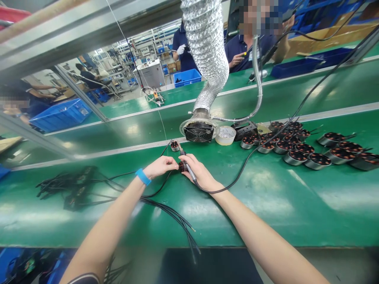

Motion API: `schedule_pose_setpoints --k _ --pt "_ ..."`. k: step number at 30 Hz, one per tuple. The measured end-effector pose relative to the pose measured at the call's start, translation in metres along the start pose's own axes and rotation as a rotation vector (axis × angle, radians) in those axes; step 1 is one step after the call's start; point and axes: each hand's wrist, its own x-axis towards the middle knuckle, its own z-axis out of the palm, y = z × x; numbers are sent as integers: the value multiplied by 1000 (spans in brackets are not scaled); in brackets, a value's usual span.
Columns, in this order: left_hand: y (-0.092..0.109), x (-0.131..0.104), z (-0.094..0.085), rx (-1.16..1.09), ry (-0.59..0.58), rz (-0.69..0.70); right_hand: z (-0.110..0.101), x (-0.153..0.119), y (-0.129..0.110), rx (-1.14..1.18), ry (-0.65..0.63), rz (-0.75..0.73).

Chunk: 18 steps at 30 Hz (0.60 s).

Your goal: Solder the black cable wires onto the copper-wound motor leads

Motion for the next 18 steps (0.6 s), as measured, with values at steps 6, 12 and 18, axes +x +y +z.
schedule_pose_setpoints --k 6,12,18 --pt "-3 -2 8 -26 119 -17 -3 0 -3 7 -12 8" --pt "-2 -6 15 336 206 81 -2 0 -4 -3 -11 14" --pt "0 -3 27 473 248 111 -1 -1 -5 -15 -7 12"
